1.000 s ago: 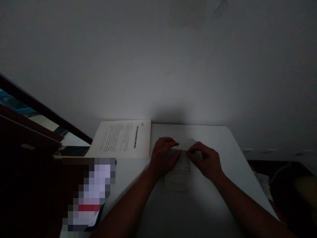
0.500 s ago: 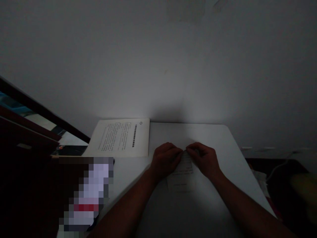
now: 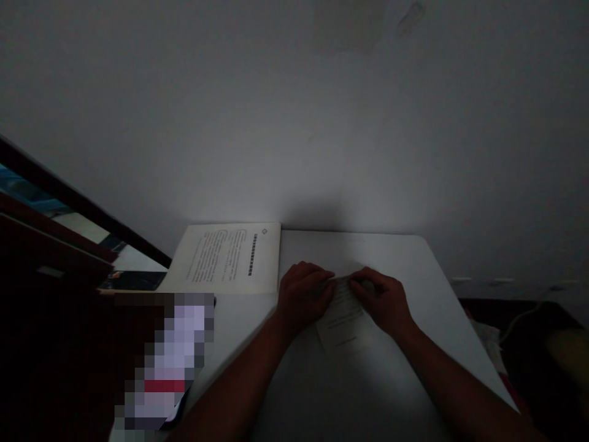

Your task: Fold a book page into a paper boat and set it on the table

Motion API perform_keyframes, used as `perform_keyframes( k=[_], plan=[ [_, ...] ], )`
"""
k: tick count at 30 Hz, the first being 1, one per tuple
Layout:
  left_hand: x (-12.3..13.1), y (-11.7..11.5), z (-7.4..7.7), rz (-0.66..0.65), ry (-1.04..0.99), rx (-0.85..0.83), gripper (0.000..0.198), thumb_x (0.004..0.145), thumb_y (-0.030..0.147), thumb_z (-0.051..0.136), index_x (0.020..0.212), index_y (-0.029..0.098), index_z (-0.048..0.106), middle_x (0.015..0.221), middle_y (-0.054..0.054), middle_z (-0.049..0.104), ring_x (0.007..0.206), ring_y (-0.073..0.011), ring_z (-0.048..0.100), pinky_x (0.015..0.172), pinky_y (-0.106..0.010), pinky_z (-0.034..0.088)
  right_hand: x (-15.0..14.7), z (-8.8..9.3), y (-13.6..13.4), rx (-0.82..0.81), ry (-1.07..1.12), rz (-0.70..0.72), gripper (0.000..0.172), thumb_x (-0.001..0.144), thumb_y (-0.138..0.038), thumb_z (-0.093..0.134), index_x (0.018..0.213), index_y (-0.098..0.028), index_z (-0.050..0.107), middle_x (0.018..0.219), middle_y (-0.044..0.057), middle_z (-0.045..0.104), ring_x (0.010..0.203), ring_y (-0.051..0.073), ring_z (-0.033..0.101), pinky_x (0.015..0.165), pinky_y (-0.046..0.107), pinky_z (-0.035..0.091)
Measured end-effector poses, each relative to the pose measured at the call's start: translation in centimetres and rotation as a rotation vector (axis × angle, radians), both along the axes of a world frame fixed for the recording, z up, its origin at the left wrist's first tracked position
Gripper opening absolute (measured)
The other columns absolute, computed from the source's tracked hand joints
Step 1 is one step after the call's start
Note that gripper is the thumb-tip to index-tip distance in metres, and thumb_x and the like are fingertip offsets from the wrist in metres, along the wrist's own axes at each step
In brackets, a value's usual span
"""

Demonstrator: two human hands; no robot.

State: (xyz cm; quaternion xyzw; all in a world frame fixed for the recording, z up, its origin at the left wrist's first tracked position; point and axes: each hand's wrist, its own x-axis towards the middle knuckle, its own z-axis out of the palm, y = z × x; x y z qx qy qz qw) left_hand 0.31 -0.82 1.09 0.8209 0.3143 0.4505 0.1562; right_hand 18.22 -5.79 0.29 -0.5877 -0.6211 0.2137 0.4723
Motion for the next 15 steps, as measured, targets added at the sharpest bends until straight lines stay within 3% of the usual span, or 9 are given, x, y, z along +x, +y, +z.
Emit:
perform_keyframes(
  k=[6, 15],
  plan=[
    [0.1, -0.3, 0.3, -0.091, 0.124, 0.056, 0.013, 0.082, 0.024, 0.057, 0.090, 0.019, 0.065, 0.080, -0.005, 0.067, 0.074, -0.0159, 0.058, 0.071, -0.032, 0.046, -1.0, 1.7, -0.3, 0.222, -0.217, 0.076, 0.008, 0.077, -0.020, 0.057, 0.077, -0.022, 0.064, 0.065, 0.001, 0.063, 0.064, 0.016, 0.057, 0.066, 0.033, 0.047],
    [0.0, -0.3, 0.3, -0.189, 0.070, 0.125, 0.013, 0.085, 0.018, 0.053, 0.091, 0.017, 0.064, 0.078, -0.004, 0.066, 0.069, -0.0127, 0.059, 0.065, -0.026, 0.048, -1.1, 1.8, -0.5, 0.159, -0.286, 0.044, 0.010, 0.077, -0.021, 0.056, 0.067, -0.021, 0.057, 0.061, 0.000, 0.059, 0.062, 0.016, 0.054, 0.063, 0.031, 0.043]
  ],
)
